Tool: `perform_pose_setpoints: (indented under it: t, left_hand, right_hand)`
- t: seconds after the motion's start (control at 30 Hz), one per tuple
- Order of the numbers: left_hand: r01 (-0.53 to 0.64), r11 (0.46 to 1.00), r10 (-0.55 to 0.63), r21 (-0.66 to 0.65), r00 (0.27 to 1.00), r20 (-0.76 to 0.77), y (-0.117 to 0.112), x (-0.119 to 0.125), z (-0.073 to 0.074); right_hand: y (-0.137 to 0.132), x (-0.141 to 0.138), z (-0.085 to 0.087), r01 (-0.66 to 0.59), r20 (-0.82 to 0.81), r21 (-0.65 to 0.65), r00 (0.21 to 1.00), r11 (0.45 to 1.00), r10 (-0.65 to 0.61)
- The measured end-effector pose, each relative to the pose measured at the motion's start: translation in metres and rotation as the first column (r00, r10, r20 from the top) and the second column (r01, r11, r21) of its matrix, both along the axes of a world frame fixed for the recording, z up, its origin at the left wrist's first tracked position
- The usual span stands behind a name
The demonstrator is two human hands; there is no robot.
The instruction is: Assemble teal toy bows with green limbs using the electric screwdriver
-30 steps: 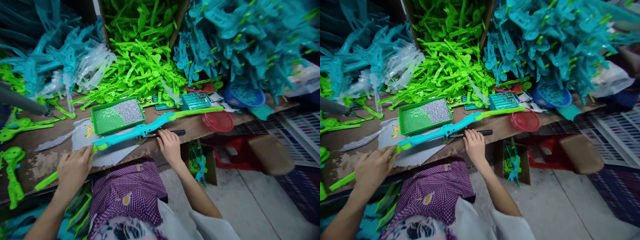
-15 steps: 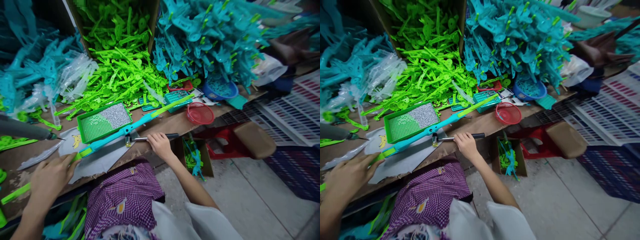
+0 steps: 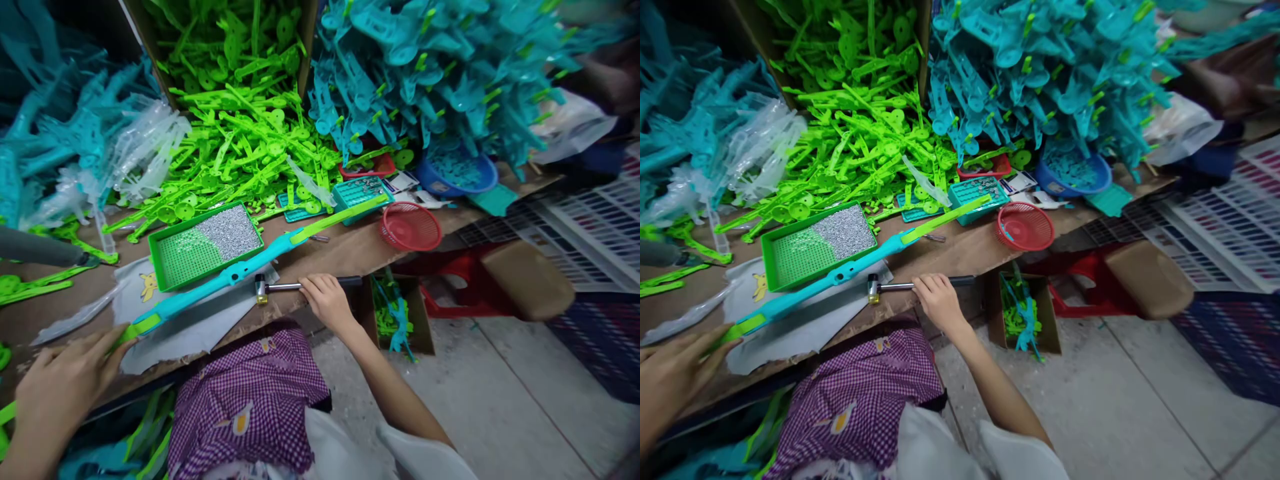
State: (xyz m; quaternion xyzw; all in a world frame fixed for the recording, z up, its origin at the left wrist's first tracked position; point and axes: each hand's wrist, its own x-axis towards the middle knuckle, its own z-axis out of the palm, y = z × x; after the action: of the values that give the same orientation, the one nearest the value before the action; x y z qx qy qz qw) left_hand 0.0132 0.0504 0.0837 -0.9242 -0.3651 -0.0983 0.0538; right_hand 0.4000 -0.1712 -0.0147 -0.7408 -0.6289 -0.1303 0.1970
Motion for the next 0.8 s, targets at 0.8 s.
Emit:
perform_pose_setpoints:
  t: [0.8]
  left_hand:
    - [0.210, 0.971, -0.176, 0.113, 0.952, -0.250, 0.025, -0.016, 0.005]
  right_hand:
    - [0.043, -0.032, 0.028, -0.123, -0.056, 0.096, 0.990, 0.988, 0.128]
